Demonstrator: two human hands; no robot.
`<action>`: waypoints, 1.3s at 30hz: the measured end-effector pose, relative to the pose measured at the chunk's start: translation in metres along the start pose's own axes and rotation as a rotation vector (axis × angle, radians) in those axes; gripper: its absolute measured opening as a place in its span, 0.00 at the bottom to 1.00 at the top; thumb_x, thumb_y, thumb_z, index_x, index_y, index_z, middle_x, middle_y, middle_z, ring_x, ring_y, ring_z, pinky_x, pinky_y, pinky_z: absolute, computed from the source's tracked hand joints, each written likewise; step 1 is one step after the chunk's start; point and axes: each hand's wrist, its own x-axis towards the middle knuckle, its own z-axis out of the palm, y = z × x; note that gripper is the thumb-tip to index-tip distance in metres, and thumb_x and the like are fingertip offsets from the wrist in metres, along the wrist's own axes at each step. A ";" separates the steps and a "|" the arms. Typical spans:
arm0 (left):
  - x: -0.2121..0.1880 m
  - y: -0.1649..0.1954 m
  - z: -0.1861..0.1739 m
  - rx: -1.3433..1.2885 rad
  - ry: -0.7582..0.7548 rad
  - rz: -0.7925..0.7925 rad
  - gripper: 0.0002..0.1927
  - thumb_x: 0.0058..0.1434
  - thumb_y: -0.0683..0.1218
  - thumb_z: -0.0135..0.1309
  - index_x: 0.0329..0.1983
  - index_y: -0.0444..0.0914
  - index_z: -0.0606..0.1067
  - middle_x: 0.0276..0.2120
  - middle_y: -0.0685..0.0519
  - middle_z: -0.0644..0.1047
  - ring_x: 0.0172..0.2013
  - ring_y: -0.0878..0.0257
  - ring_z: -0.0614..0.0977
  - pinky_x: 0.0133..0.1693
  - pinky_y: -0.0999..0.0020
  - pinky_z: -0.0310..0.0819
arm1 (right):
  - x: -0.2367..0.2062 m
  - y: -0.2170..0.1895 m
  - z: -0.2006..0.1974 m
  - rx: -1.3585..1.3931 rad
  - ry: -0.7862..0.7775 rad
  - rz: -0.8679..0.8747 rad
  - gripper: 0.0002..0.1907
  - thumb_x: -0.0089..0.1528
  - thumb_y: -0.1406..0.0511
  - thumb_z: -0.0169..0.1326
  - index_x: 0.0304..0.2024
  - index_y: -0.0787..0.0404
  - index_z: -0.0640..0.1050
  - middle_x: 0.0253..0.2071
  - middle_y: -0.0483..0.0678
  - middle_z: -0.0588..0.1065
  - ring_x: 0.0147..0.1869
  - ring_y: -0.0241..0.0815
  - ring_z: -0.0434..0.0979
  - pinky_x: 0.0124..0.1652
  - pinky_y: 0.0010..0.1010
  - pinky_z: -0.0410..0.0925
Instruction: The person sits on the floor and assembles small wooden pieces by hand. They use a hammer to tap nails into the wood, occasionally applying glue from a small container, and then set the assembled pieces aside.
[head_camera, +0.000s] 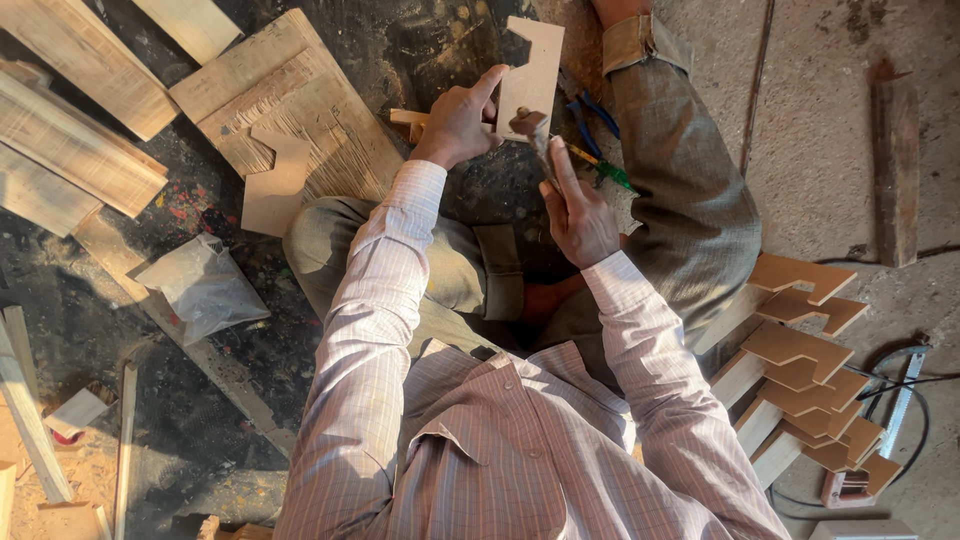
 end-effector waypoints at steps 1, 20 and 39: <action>-0.003 0.000 0.002 -0.014 0.015 0.020 0.51 0.46 0.43 0.71 0.74 0.42 0.61 0.34 0.52 0.85 0.31 0.57 0.87 0.40 0.61 0.83 | -0.003 -0.002 -0.001 0.091 0.152 -0.077 0.33 0.77 0.59 0.50 0.80 0.54 0.53 0.44 0.63 0.80 0.38 0.59 0.85 0.35 0.43 0.77; -0.015 -0.005 0.011 0.029 -0.018 -0.019 0.53 0.47 0.47 0.73 0.75 0.44 0.59 0.37 0.52 0.85 0.35 0.56 0.86 0.42 0.59 0.81 | -0.016 -0.007 0.007 -0.035 -0.169 0.110 0.32 0.74 0.57 0.49 0.78 0.55 0.57 0.36 0.61 0.81 0.35 0.60 0.83 0.35 0.50 0.73; -0.019 -0.007 0.010 0.024 -0.043 -0.055 0.51 0.50 0.48 0.73 0.75 0.43 0.59 0.36 0.52 0.84 0.34 0.57 0.86 0.41 0.60 0.82 | -0.015 -0.019 0.008 -0.098 -0.162 0.121 0.31 0.76 0.56 0.46 0.78 0.51 0.55 0.43 0.59 0.81 0.35 0.57 0.84 0.33 0.47 0.75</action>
